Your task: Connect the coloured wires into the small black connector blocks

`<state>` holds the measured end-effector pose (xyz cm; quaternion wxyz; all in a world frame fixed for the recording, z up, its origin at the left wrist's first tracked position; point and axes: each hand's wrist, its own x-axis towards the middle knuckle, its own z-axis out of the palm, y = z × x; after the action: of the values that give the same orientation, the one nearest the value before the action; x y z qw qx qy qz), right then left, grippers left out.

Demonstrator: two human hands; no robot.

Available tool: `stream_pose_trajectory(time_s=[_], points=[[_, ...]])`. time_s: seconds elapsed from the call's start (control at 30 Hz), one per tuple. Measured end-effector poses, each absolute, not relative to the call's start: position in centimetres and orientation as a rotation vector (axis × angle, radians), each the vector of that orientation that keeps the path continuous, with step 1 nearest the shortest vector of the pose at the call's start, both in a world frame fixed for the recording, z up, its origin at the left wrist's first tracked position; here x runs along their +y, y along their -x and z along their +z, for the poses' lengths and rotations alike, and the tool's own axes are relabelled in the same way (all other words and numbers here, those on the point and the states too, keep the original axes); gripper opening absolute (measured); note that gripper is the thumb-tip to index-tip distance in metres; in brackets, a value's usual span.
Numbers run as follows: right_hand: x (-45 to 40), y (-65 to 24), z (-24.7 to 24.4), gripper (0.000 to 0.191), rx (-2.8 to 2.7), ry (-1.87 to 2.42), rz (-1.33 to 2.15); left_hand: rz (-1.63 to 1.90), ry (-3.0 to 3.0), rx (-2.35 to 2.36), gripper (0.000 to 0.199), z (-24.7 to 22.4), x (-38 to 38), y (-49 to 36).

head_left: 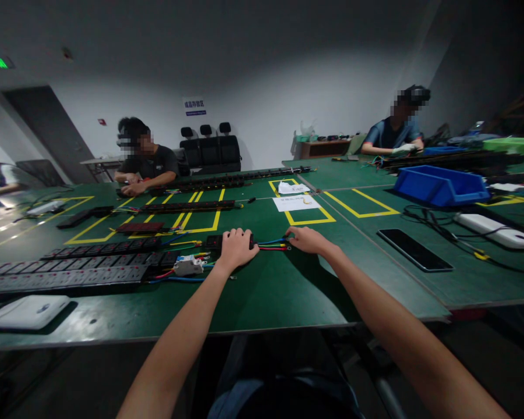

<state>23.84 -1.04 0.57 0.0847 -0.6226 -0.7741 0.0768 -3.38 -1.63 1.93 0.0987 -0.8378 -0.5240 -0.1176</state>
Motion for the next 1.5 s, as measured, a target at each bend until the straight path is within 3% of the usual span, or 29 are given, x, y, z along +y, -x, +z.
stream_pose_trajectory(time_s=[0.53,1.07,1.5], points=[[-1.3,-23.4,1.6,0.033,-2.240,1.949,0.297,-0.358,2.492,-1.512,0.043,1.9,-1.4,3.6],[-1.5,-22.1,1.0,0.051,-2.076,1.965,0.346,-0.343,2.450,-1.510,0.044,1.7,-1.5,3.4],[-1.0,-20.9,-0.6,0.024,-1.780,1.810,0.387,-0.359,2.466,-1.512,0.043,1.6,-1.2,3.5]])
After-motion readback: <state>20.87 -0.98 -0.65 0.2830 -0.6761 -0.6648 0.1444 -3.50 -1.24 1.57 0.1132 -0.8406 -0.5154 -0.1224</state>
